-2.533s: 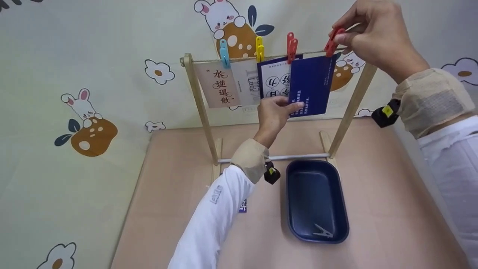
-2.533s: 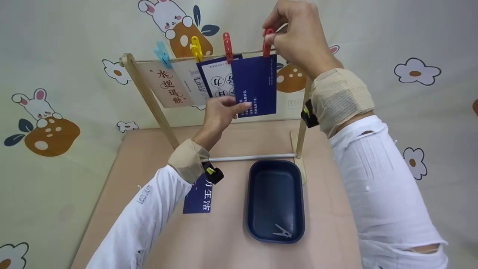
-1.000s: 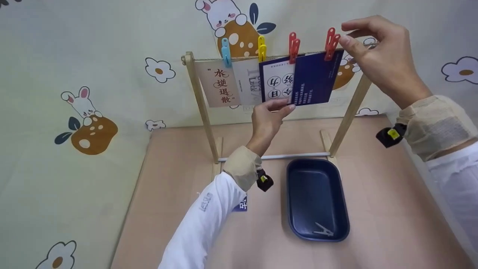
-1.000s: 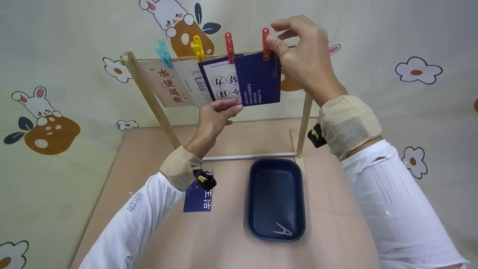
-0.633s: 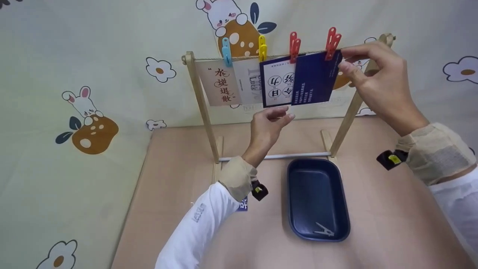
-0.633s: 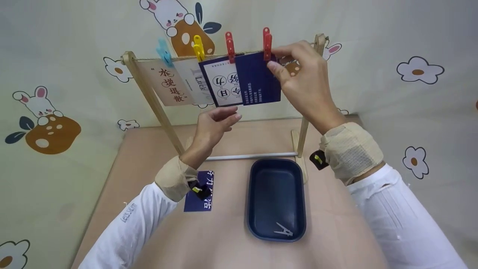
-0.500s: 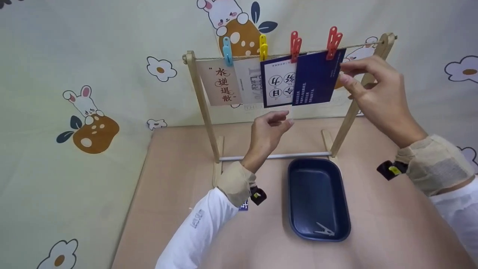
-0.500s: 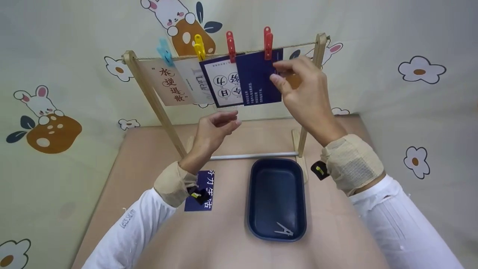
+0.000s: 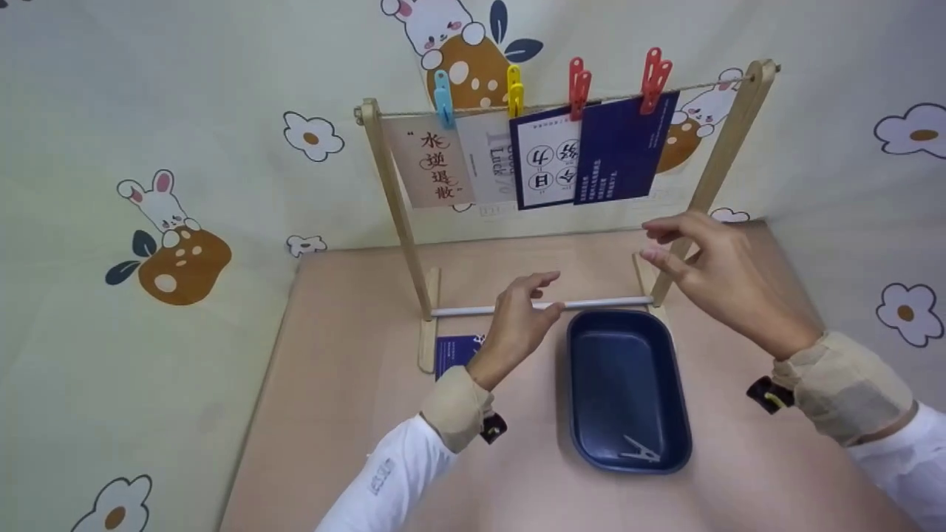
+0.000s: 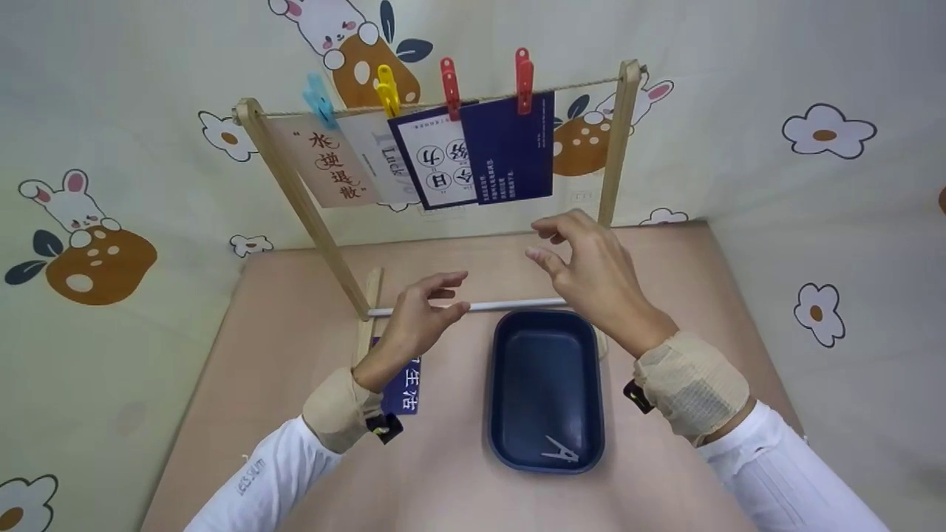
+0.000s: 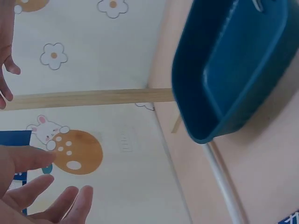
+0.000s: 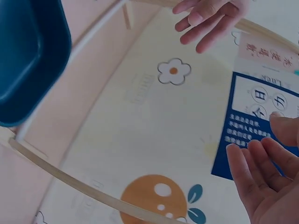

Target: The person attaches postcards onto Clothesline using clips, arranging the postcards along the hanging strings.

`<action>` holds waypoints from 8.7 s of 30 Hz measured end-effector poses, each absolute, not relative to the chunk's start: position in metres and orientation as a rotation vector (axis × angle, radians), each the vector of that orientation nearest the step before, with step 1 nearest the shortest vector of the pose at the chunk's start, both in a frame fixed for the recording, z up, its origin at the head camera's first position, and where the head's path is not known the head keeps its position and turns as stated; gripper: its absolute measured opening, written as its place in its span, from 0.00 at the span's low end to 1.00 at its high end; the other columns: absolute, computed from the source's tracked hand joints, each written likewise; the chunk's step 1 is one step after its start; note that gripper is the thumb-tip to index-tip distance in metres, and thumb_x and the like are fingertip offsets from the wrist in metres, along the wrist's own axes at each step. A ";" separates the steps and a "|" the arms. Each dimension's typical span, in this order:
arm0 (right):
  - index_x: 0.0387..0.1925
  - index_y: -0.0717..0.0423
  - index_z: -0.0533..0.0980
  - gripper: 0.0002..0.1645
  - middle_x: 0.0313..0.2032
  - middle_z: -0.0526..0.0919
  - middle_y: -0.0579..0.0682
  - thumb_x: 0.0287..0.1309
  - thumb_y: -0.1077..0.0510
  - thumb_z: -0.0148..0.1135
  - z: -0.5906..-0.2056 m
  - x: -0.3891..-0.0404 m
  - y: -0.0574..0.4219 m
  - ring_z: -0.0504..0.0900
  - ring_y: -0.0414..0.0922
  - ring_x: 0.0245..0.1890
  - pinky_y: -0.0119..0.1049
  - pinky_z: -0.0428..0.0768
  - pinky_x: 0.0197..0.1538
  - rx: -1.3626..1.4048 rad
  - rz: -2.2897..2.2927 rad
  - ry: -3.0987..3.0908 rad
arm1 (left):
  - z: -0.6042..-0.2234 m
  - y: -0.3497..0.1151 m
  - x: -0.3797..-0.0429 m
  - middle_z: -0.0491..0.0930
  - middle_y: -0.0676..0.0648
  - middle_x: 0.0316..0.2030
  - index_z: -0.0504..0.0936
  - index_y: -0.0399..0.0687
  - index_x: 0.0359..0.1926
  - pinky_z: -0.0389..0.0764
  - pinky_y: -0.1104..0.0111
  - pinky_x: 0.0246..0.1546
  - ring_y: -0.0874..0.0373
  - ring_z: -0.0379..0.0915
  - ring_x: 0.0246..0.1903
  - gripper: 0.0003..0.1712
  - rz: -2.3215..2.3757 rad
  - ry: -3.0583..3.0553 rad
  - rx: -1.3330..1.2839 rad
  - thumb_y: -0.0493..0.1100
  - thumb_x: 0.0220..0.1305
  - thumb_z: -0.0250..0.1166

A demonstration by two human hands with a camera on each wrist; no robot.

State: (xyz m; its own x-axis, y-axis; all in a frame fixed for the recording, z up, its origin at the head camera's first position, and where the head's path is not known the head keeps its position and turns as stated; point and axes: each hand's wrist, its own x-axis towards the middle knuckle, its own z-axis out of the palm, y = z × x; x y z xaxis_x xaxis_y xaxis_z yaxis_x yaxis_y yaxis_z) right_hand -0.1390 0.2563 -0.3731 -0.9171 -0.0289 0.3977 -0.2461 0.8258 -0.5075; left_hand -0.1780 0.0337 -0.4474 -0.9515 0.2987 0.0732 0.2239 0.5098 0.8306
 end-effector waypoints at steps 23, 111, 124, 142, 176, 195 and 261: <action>0.53 0.54 0.73 0.34 0.45 0.77 0.52 0.43 0.49 0.71 -0.488 -0.091 0.241 0.80 0.47 0.43 0.42 0.81 0.42 0.458 0.539 -2.788 | -0.506 0.026 -0.134 0.73 0.46 0.55 0.68 0.52 0.62 0.73 0.66 0.54 0.55 0.72 0.54 0.33 1.090 2.703 0.688 0.40 0.54 0.67; 0.31 0.54 0.78 0.18 0.25 0.75 0.43 0.30 0.70 0.65 -0.607 -0.049 0.234 0.77 0.40 0.25 0.38 0.76 0.29 0.543 0.378 -3.021 | -0.601 0.023 -0.072 0.77 0.48 0.50 0.63 0.48 0.64 0.76 0.79 0.37 0.69 0.73 0.35 0.35 1.296 2.445 0.587 0.47 0.57 0.64; 0.26 0.52 0.77 0.17 0.24 0.74 0.42 0.32 0.73 0.68 -0.594 -0.057 0.226 0.77 0.37 0.23 0.31 0.77 0.26 0.537 0.586 -2.671 | -0.605 0.008 -0.076 0.76 0.43 0.51 0.65 0.43 0.62 0.78 0.78 0.37 0.63 0.79 0.36 0.33 1.387 2.433 0.589 0.46 0.57 0.63; 0.30 0.56 0.78 0.19 0.29 0.78 0.44 0.34 0.76 0.70 -0.546 -0.066 0.206 0.80 0.35 0.28 0.19 0.76 0.33 0.517 0.879 -2.413 | -0.614 -0.040 -0.105 0.81 0.42 0.43 0.76 0.43 0.50 0.79 0.64 0.36 0.56 0.78 0.37 0.22 1.081 2.829 0.115 0.43 0.53 0.67; 0.32 0.58 0.79 0.17 0.32 0.80 0.44 0.38 0.76 0.68 -0.519 -0.069 0.188 0.77 0.34 0.27 0.16 0.71 0.27 0.574 1.003 -2.307 | -0.623 -0.081 -0.143 0.79 0.43 0.30 0.74 0.35 0.39 0.73 0.62 0.31 0.53 0.74 0.30 0.31 1.187 2.702 -0.490 0.47 0.37 0.76; 0.31 0.57 0.81 0.20 0.30 0.82 0.46 0.39 0.81 0.62 -0.466 -0.103 0.227 0.77 0.33 0.26 0.16 0.71 0.26 0.461 0.937 -2.283 | -0.545 -0.009 -0.166 0.83 0.46 0.23 0.82 0.41 0.26 0.70 0.74 0.21 0.62 0.74 0.21 0.15 1.564 2.550 -0.144 0.47 0.41 0.75; 0.51 0.45 0.75 0.17 0.42 0.75 0.37 0.60 0.56 0.52 -0.238 -0.223 0.316 0.76 0.35 0.43 0.15 0.75 0.37 -0.148 1.094 -2.542 | -0.364 0.160 -0.238 0.83 0.55 0.25 0.85 0.48 0.31 0.69 0.79 0.24 0.67 0.71 0.22 0.19 1.832 2.527 0.048 0.54 0.37 0.75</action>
